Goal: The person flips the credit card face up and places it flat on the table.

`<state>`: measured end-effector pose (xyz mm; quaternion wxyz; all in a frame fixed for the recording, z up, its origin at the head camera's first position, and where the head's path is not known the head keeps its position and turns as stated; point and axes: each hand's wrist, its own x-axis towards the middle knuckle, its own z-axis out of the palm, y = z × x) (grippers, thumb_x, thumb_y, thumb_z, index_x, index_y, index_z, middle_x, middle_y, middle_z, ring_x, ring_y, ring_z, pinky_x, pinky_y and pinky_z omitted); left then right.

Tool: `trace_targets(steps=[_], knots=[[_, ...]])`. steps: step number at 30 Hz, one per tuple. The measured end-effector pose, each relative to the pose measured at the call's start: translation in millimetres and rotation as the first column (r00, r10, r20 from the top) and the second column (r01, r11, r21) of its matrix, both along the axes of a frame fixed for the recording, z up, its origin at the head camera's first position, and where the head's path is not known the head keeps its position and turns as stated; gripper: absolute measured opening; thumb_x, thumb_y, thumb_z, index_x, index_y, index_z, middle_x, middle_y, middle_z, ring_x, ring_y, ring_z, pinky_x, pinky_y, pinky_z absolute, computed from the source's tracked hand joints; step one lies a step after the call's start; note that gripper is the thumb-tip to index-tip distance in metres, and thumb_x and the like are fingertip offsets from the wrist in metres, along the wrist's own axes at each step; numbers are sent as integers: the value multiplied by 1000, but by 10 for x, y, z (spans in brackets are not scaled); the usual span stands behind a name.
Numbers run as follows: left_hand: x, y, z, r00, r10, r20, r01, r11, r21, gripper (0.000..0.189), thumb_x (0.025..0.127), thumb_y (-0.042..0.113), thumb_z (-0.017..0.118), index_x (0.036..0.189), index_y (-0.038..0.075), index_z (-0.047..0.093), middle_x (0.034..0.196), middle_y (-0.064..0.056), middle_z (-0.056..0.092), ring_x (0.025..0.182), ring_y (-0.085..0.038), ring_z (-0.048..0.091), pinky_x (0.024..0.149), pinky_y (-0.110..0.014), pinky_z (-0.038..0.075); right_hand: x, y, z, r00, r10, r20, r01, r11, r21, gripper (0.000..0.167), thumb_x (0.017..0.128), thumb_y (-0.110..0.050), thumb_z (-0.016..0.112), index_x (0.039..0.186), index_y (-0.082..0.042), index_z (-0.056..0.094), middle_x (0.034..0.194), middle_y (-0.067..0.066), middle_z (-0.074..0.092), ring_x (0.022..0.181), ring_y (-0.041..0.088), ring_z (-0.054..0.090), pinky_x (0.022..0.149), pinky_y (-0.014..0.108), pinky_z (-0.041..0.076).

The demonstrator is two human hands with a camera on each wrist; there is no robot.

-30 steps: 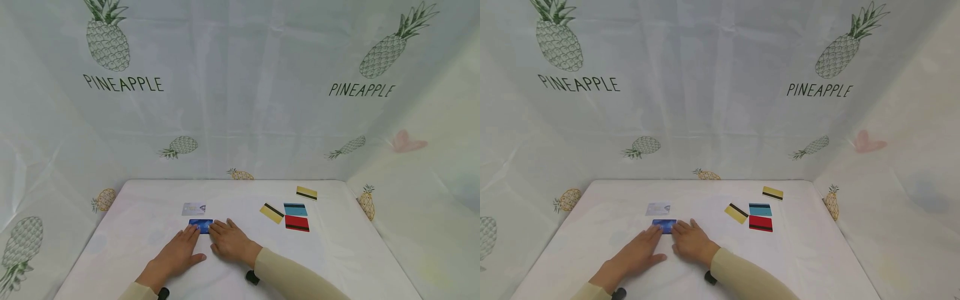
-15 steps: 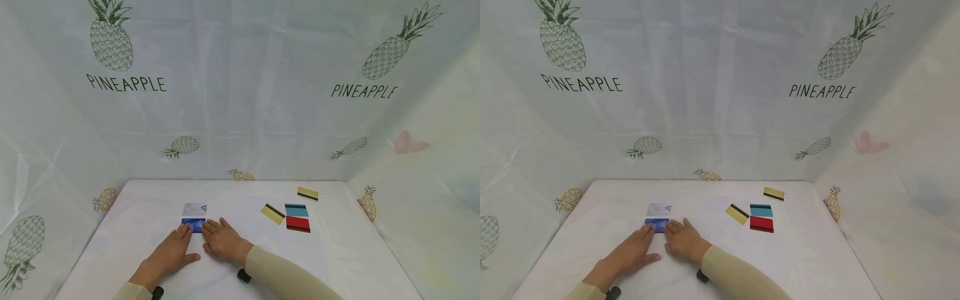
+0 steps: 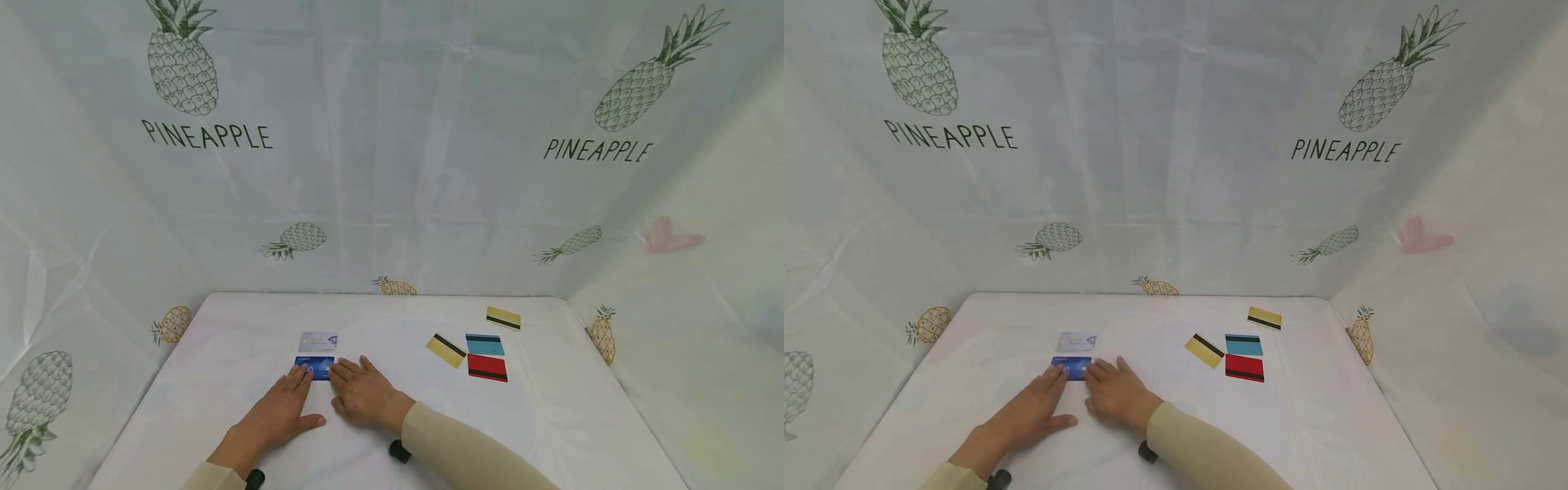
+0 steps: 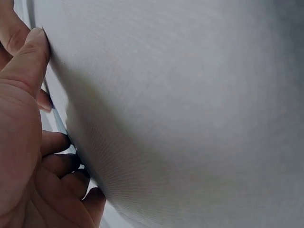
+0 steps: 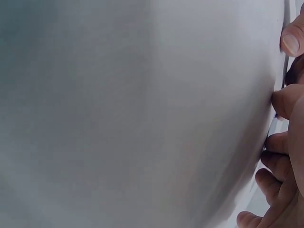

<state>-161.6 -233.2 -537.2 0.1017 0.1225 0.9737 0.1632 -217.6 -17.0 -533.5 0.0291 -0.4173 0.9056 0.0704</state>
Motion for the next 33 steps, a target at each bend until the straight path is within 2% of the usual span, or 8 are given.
trace_targets(steps=[4, 9, 15, 19, 22, 26, 28, 33], knots=[[1, 5, -12, 1000, 3, 0, -3, 1000, 0, 100, 93, 60, 72, 157, -9, 39, 168, -30, 29, 158, -46, 25, 126, -61, 26, -8, 146, -14, 999, -30, 18, 30, 999, -15, 61, 110, -51, 45, 162, -19, 43, 168, -6, 40, 158, 14, 33, 127, 48, 32], [16, 19, -16, 1000, 19, 23, -19, 1000, -9, 100, 92, 59, 73, 157, -8, 39, 169, -28, 29, 159, -46, 25, 126, -60, 25, -52, 486, -28, 996, -74, 46, 77, 996, -47, 62, 110, -52, 44, 161, -17, 44, 169, -3, 40, 159, 19, 33, 127, 51, 30], [29, 27, -42, 999, 30, 21, -29, 999, -18, 99, 93, 59, 73, 158, -7, 38, 170, -27, 27, 160, -45, 22, 127, -59, 24, -123, 1015, -45, 988, -152, 8, 152, 986, -73, 65, 109, -51, 48, 160, -11, 45, 168, 4, 42, 158, 25, 35, 127, 57, 28], [23, 27, -35, 999, 44, 31, -44, 999, -8, 101, 92, 60, 74, 159, -6, 38, 171, -26, 27, 160, -45, 21, 127, -60, 22, -137, 1333, -33, 975, -219, -33, 214, 970, -118, 67, 106, -49, 57, 157, -6, 49, 164, 10, 48, 155, 32, 40, 124, 63, 29], [14, 29, -26, 998, 50, 40, -50, 999, -2, 102, 91, 61, 74, 159, -6, 38, 171, -26, 27, 160, -45, 21, 127, -61, 22, -130, 1534, -20, 956, -287, -52, 277, 949, -150, 70, 102, -49, 63, 154, -3, 51, 161, 14, 50, 152, 35, 43, 122, 66, 30], [3, 35, -23, 998, 46, 49, -46, 999, -4, 102, 91, 61, 73, 158, -7, 38, 170, -27, 27, 160, -46, 21, 127, -61, 21, -123, 1731, -15, 923, -382, -42, 373, 916, -147, 75, 102, -51, 64, 154, 0, 49, 161, 17, 49, 154, 37, 40, 123, 67, 27], [-3, 39, -22, 998, 44, 52, -44, 999, -15, 102, 91, 61, 73, 158, -7, 38, 170, -27, 27, 160, -45, 21, 128, -61, 22, -124, 1791, -19, 914, -406, -22, 398, 905, -148, 76, 103, -52, 62, 154, 2, 48, 162, 18, 48, 154, 38, 40, 124, 67, 26], [-21, 61, 3, 998, 41, 51, -39, 998, -45, 102, 91, 62, 73, 158, -6, 38, 170, -26, 27, 160, -45, 22, 127, -61, 23, -133, 1840, -40, 918, -396, 34, 396, 904, -159, 71, 106, -49, 56, 156, 2, 46, 163, 18, 46, 155, 37, 38, 124, 67, 24]])
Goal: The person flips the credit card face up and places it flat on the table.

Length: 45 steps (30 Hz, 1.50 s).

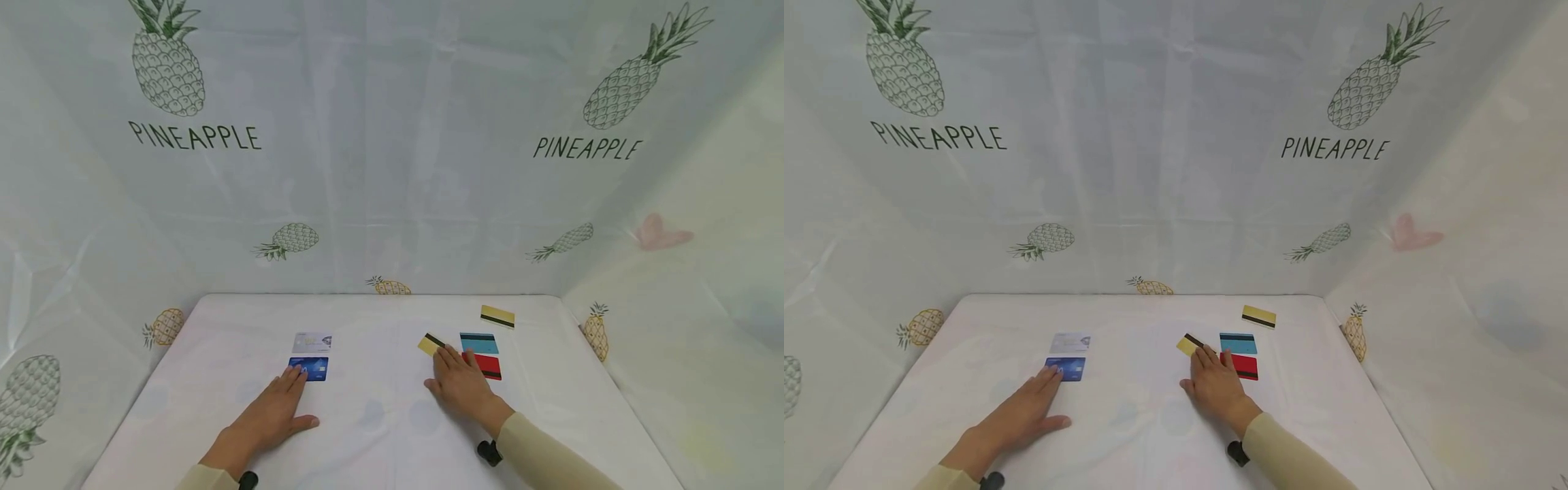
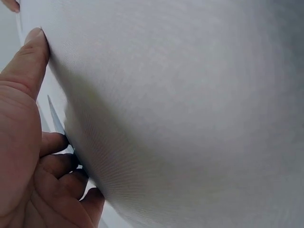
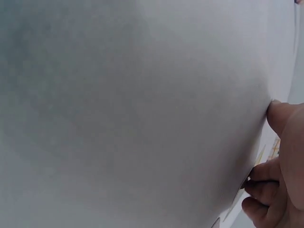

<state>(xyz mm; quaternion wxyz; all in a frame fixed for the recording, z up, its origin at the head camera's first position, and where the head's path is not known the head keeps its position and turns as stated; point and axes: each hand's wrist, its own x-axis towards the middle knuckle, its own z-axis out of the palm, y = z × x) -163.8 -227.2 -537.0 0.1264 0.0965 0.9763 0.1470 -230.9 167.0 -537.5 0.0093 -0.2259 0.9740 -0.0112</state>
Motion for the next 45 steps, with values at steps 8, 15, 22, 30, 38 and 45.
trace_targets(steps=[8, 15, 22, 30, 38, 45], knots=[[-12, 27, 33, 1000, -7, -11, 7, 1000, 0, 102, 91, 61, 74, 158, -7, 39, 170, -27, 28, 159, -45, 23, 127, -62, 23, -4, -69, -5, 998, 39, 42, -38, 999, -30, 70, 106, -47, 58, 158, -2, 45, 166, 14, 43, 156, 37, 37, 125, 67, 23], [20, 22, 19, 998, -32, -55, 31, 999, -7, 98, 92, 58, 74, 158, -6, 40, 169, -26, 30, 159, -44, 24, 127, -62, 22, 10, -176, -52, 993, 90, 76, -91, 996, 10, 69, 107, -49, 55, 161, -7, 43, 168, 9, 42, 157, 32, 35, 126, 62, 25], [20, 238, 72, 994, -80, -71, 81, 997, 17, 93, 94, 56, 74, 159, -2, 40, 170, -21, 32, 160, -40, 26, 128, -60, 22, 84, -343, -60, 982, 181, 63, -184, 981, 56, 66, 108, -48, 51, 161, -10, 43, 168, 6, 41, 157, 28, 36, 127, 59, 27], [-43, 680, 80, 982, -164, -94, 168, 985, 42, 89, 95, 56, 72, 160, 4, 42, 170, -16, 35, 159, -35, 29, 128, -56, 25, 184, -516, -29, 960, 270, 76, -275, 959, 70, 66, 109, -51, 48, 163, -15, 41, 170, 0, 38, 159, 22, 33, 127, 56, 28], [-94, 943, 24, 958, -265, -108, 267, 964, -1, 91, 95, 60, 70, 160, 3, 41, 168, -17, 38, 158, -35, 34, 127, -56, 28, 207, -615, 11, 936, 338, 98, -345, 936, 72, 64, 110, -50, 47, 163, -17, 40, 170, -3, 37, 160, 18, 30, 128, 54, 28], [-57, 991, 18, 956, -280, -90, 277, 960, -49, 89, 97, 62, 66, 160, 3, 43, 168, -17, 37, 157, -35, 34, 126, -56, 29, 208, -636, 2, 924, 370, 102, -377, 923, 70, 62, 110, -50, 46, 163, -17, 40, 170, -5, 37, 160, 16, 30, 128, 53, 27]])
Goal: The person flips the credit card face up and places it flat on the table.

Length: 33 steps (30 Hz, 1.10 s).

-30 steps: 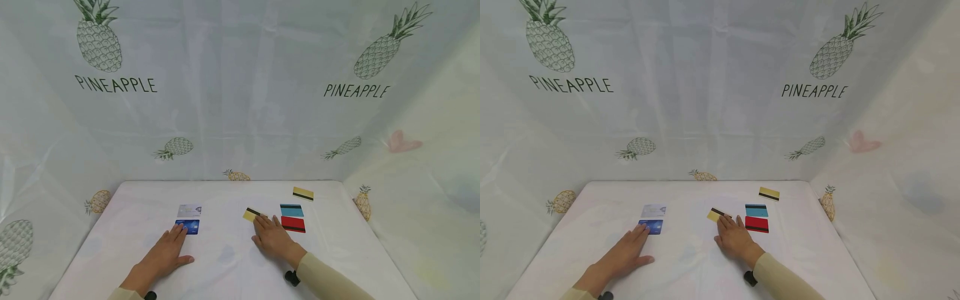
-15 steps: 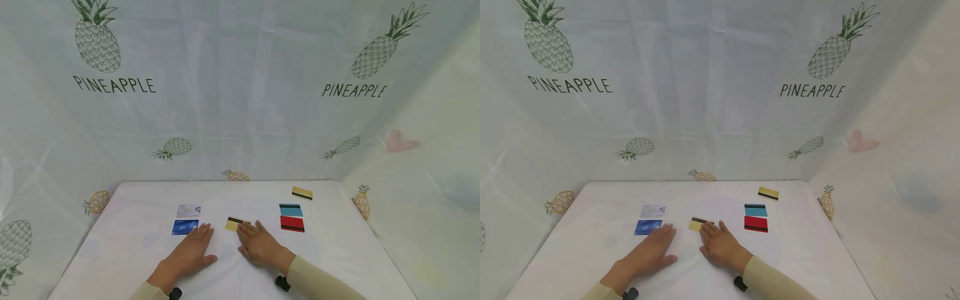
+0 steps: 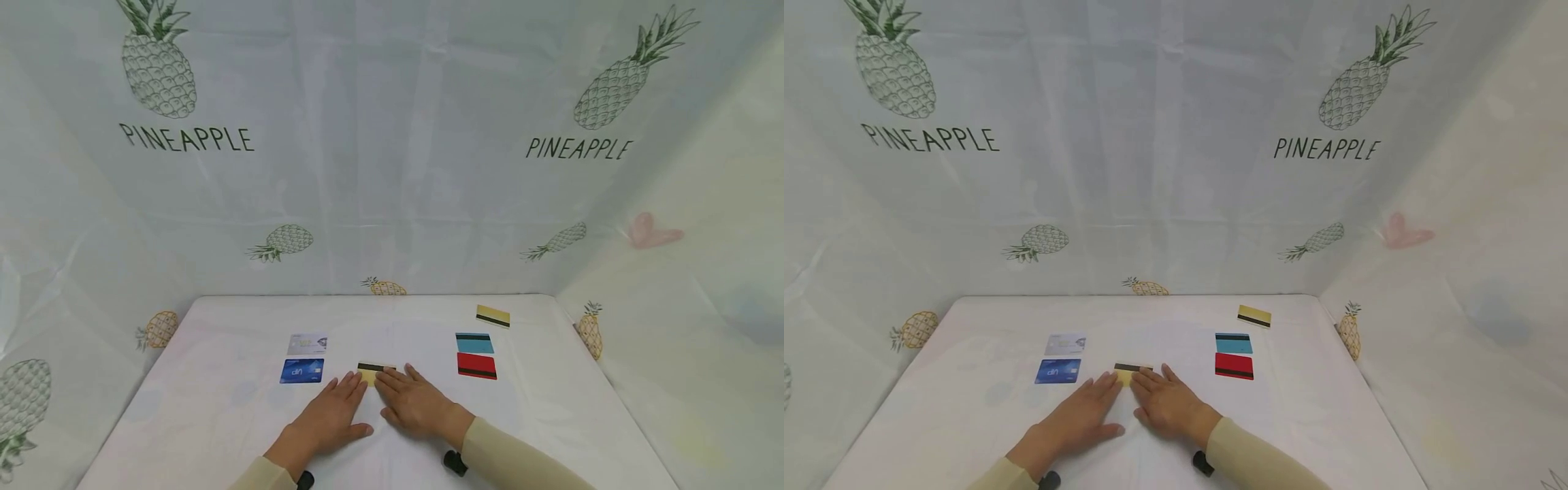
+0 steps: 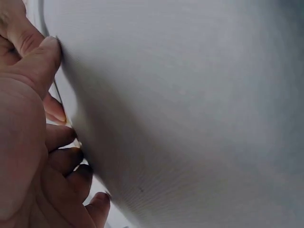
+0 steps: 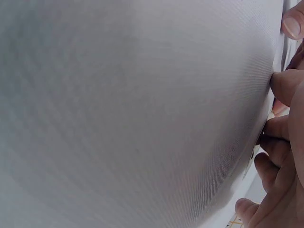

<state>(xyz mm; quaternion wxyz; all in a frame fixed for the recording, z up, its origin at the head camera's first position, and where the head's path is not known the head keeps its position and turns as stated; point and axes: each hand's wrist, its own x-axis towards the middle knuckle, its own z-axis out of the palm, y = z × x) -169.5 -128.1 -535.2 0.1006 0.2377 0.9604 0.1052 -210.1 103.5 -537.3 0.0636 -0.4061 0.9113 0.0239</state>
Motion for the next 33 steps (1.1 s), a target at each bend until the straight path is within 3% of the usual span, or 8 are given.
trace_targets(steps=[13, 19, 22, 24, 29, 33], knots=[[19, 39, 44, 999, 39, 15, -39, 999, -34, 84, 96, 60, 68, 157, 5, 48, 167, -16, 41, 157, -34, 36, 126, -55, 31, -22, 90, -6, 999, -40, -32, 40, 999, -7, 65, 109, -55, 47, 163, -19, 41, 170, -5, 38, 160, 18, 30, 127, 55, 28], [21, 39, 43, 999, 42, 14, -42, 999, -28, 83, 96, 59, 69, 157, 6, 49, 167, -15, 42, 156, -34, 36, 125, -55, 32, -61, 176, -5, 998, -50, -41, 48, 997, -52, 61, 107, -54, 53, 157, -18, 50, 163, -3, 49, 155, 22, 39, 125, 56, 33], [4, 24, 28, 998, 50, -30, -51, 998, -24, 81, 96, 58, 70, 155, 8, 51, 164, -14, 45, 154, -34, 41, 123, -58, 34, -94, 195, 10, 995, -64, -76, 56, 993, -105, 57, 105, -52, 59, 150, -17, 57, 154, -1, 57, 147, 23, 49, 122, 53, 39], [-29, 12, 13, 993, 62, -96, -64, 998, -18, 76, 96, 56, 71, 153, 9, 53, 159, -13, 50, 148, -34, 47, 120, -59, 38, -122, 187, 28, 991, -77, -108, 61, 988, -141, 56, 103, -51, 64, 146, -15, 60, 148, 0, 61, 141, 23, 53, 119, 51, 42], [-167, 6, 11, 960, 102, -261, -103, 995, 8, 66, 96, 52, 74, 145, 9, 61, 141, -11, 62, 130, -32, 56, 108, -56, 47, -195, 109, 75, 979, -97, -180, 63, 981, -184, 58, 99, -50, 70, 140, -10, 62, 136, 3, 64, 126, 22, 59, 110, 45, 51], [-278, 14, 18, 950, 111, -291, -116, 993, 2, 67, 95, 54, 74, 142, 8, 62, 134, -11, 63, 124, -32, 54, 104, -55, 47, -242, 27, 92, 975, -116, -190, 84, 982, -168, 58, 98, -54, 70, 137, -11, 64, 130, 2, 64, 117, 20, 57, 103, 42, 53]])
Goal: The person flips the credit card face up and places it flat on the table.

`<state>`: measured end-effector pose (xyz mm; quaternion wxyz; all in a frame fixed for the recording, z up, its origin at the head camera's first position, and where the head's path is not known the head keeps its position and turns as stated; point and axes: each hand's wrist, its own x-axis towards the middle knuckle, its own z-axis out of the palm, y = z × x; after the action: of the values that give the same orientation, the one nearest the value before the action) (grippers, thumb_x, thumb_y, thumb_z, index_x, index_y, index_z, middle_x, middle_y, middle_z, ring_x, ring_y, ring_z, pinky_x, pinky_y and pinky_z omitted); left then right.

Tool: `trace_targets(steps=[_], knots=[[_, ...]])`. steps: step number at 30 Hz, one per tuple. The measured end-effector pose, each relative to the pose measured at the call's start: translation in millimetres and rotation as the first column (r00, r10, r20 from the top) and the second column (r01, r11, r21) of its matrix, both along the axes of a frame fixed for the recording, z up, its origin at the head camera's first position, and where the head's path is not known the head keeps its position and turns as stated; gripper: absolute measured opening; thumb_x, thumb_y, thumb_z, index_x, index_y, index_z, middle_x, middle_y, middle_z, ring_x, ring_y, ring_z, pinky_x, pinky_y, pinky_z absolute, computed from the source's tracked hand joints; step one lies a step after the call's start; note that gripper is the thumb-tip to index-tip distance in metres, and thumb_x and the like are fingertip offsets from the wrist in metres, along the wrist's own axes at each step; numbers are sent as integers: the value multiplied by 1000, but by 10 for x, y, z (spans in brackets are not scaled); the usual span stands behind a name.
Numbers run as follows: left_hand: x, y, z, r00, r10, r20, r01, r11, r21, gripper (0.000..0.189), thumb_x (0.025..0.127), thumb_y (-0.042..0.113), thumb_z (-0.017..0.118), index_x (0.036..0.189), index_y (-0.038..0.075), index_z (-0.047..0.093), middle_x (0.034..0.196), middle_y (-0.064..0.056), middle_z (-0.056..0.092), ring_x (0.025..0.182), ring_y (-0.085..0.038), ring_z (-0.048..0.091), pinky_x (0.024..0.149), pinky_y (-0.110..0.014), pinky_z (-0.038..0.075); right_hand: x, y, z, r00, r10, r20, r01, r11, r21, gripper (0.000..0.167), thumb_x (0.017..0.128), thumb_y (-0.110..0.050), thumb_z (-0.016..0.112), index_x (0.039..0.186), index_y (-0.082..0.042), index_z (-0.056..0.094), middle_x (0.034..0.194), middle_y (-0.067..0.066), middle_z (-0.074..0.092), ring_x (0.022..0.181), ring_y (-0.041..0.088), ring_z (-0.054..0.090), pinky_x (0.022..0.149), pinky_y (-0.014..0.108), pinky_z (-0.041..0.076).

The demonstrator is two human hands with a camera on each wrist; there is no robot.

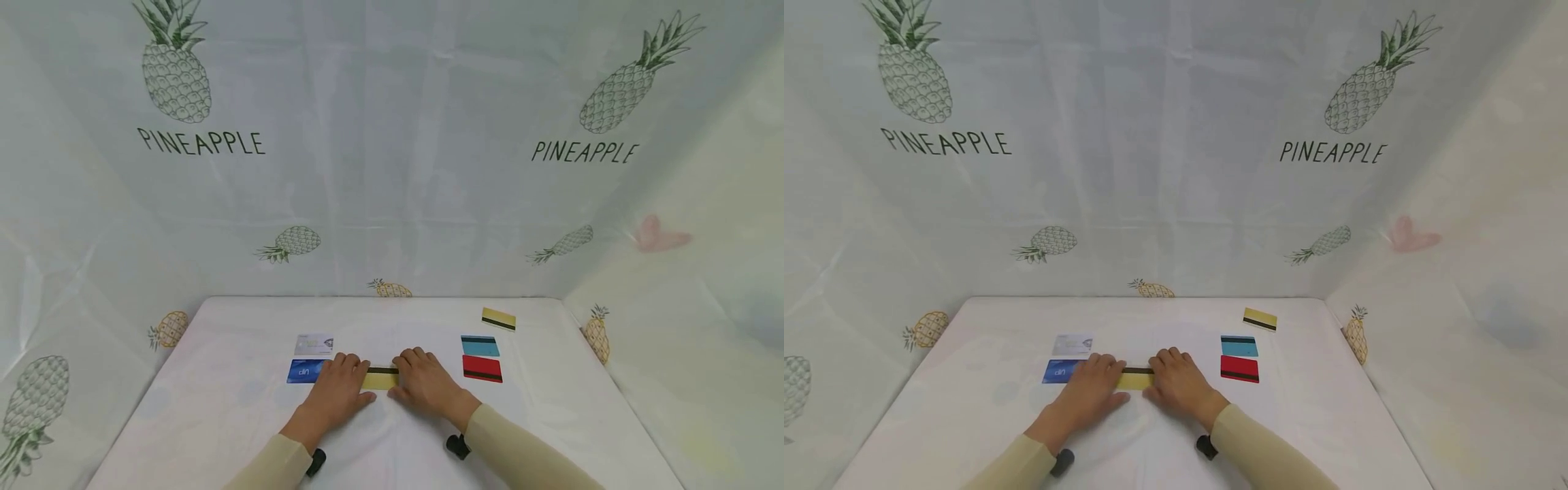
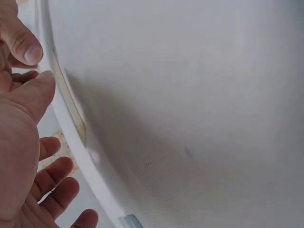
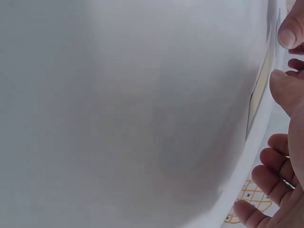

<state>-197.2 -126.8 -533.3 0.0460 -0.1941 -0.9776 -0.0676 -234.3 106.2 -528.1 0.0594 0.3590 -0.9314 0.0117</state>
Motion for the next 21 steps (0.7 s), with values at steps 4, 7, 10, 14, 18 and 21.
trace_targets(steps=[4, 7, 10, 14, 18, 21], knots=[[-83, 9, -17, 999, 23, 28, -22, 1000, -18, 70, 93, 57, 75, 142, 9, 63, 133, -11, 62, 123, -32, 53, 104, -56, 44, -51, -49, -18, 1000, -9, 10, 9, 1000, 2, 56, 97, -54, 71, 134, -12, 64, 124, 1, 62, 111, 18, 54, 98, 40, 52], [-111, 4, -23, 998, 42, 50, -40, 999, -31, 71, 92, 59, 75, 143, 10, 63, 133, -11, 61, 123, -32, 52, 105, -57, 43, -82, -68, -43, 1000, -4, 9, 4, 1000, -1, 53, 96, -53, 73, 130, -13, 65, 119, 0, 62, 106, 16, 53, 94, 38, 51], [-115, -7, -15, 996, 47, 71, -45, 998, -37, 72, 92, 60, 74, 143, 10, 63, 134, -11, 61, 123, -32, 51, 105, -56, 43, -103, -72, -70, 1000, -8, 20, 8, 1000, 9, 52, 96, -53, 73, 128, -13, 66, 115, -1, 62, 103, 16, 51, 91, 36, 50], [-114, -16, -12, 996, 39, 74, -37, 999, -37, 71, 92, 60, 75, 141, 9, 63, 132, -11, 62, 122, -32, 52, 103, -56, 43, -127, -70, -102, 999, -17, 32, 16, 999, 28, 50, 97, -54, 71, 126, -13, 66, 113, -1, 61, 101, 15, 51, 90, 36, 49], [-130, -13, -21, 996, 43, 79, -40, 998, -41, 73, 92, 60, 75, 142, 10, 62, 133, -11, 62, 122, -32, 51, 104, -56, 44, -158, -73, -108, 998, -24, 59, 23, 999, 28, 50, 97, -54, 71, 124, -13, 66, 109, -2, 60, 100, 15, 50, 90, 37, 49], [-147, -9, -28, 994, 55, 89, -51, 998, -47, 74, 91, 61, 75, 144, 10, 62, 134, -11, 61, 123, -32, 51, 105, -56, 44, -181, -82, -89, 995, -27, 100, 27, 1000, 6, 48, 96, -53, 73, 121, -12, 64, 105, -2, 57, 97, 15, 49, 90, 37, 48]])
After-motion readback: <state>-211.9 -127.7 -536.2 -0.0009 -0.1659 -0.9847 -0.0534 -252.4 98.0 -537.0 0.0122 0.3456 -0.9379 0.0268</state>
